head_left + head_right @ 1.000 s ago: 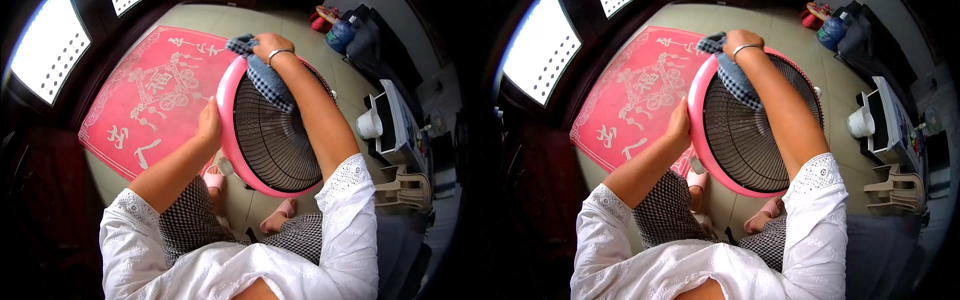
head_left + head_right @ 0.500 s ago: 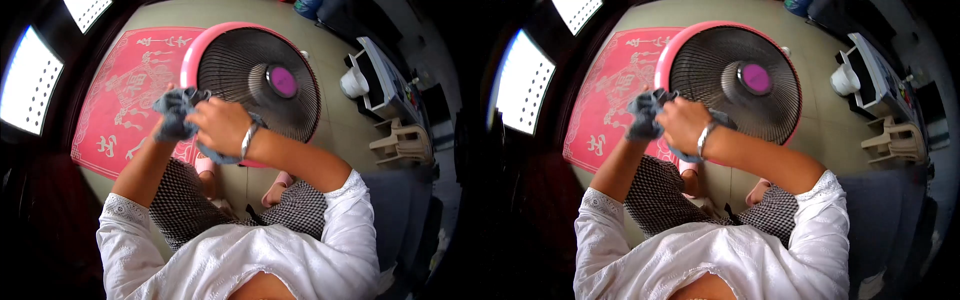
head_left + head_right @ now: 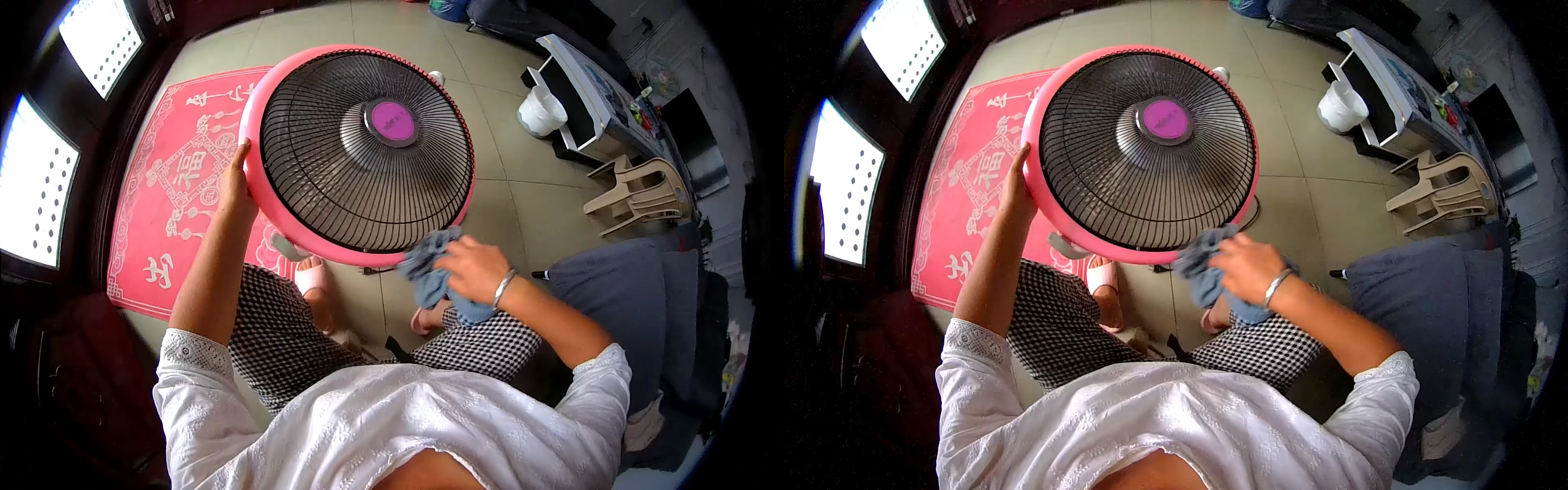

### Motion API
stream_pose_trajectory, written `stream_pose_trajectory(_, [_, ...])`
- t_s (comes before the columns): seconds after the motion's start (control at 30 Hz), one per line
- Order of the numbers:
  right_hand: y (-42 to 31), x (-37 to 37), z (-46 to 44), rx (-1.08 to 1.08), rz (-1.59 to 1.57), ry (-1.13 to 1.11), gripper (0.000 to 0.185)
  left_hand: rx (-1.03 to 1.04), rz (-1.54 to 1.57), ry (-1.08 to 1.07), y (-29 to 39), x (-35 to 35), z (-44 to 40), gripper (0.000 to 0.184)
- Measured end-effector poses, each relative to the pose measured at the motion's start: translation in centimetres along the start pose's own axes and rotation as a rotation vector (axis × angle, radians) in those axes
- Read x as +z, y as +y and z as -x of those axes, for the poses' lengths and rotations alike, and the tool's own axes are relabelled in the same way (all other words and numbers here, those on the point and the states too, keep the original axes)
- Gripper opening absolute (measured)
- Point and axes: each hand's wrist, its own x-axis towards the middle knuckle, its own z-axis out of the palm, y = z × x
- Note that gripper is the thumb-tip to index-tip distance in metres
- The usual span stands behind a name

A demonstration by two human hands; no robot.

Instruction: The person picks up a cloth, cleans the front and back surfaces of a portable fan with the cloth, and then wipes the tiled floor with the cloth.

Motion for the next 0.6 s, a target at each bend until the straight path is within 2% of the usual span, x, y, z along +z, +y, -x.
stream_pose_trajectory(0.03, [1.8, 0.4, 0.6, 0.112, 0.006, -0.043, 0.029, 0.000, 0.001, -0.003, 0.0, 0.1, 0.2, 0.059])
stream_pose_trajectory(0.1, [7.0, 2.1, 1.3, 0.306, -0.010, 0.020, 0.033, 0.039, -0.037, 0.045, 0.1, 0.2, 0.3, 0.059])
stream_pose_trajectory(0.17, [10.4, 0.6, 1.1, 0.551, -0.107, 0.148, 0.035, 0.081, -0.051, 0.023, 0.0, -0.1, -0.2, 0.055])
stream_pose_trajectory(0.23, [12.1, -1.7, 0.2, 0.591, -0.093, 0.362, 0.036, 0.414, -0.454, 0.300, -0.8, -0.6, -1.4, 0.051])
stream_pose_trajectory(0.27, [12.3, -2.7, -0.7, 0.515, -0.128, 0.499, 0.036, 0.563, -0.503, 0.287, -1.1, -1.0, -1.8, 0.042])
stream_pose_trajectory(0.3, [12.4, -3.9, -1.5, 0.442, -0.165, 0.634, 0.035, 0.562, -0.503, 0.290, -0.8, -0.6, -1.1, 0.042])
stream_pose_trajectory(0.37, [10.3, -6.7, -4.2, 0.294, -0.207, 0.811, 0.035, 1.055, -0.731, 0.233, 0.3, 1.9, 1.6, 0.035])
stream_pose_trajectory(0.4, [8.6, -8.1, -5.6, 0.238, -0.188, 0.869, 0.036, 1.078, -0.695, 0.149, 0.5, 3.0, 2.7, 0.028])
stream_pose_trajectory(0.43, [6.9, -9.1, -7.2, 0.178, -0.168, 0.926, 0.038, 0.942, -0.596, 0.020, 0.5, 3.7, 3.7, 0.027])
stream_pose_trajectory(0.5, [4.1, -10.1, -10.6, 0.089, -0.031, 0.999, 0.041, 1.004, -0.656, -0.069, -0.1, 5.1, 4.9, 0.027])
stream_pose_trajectory(0.57, [0.6, -10.7, -13.5, 0.050, 0.011, 0.935, 0.048, 1.026, -0.751, -0.047, -0.3, 6.0, 5.0, 0.030])
stream_pose_trajectory(0.6, [-0.7, -10.5, -14.8, -0.061, 0.027, 0.915, 0.054, 0.962, -0.726, -0.064, -0.5, 5.8, 4.4, 0.031])
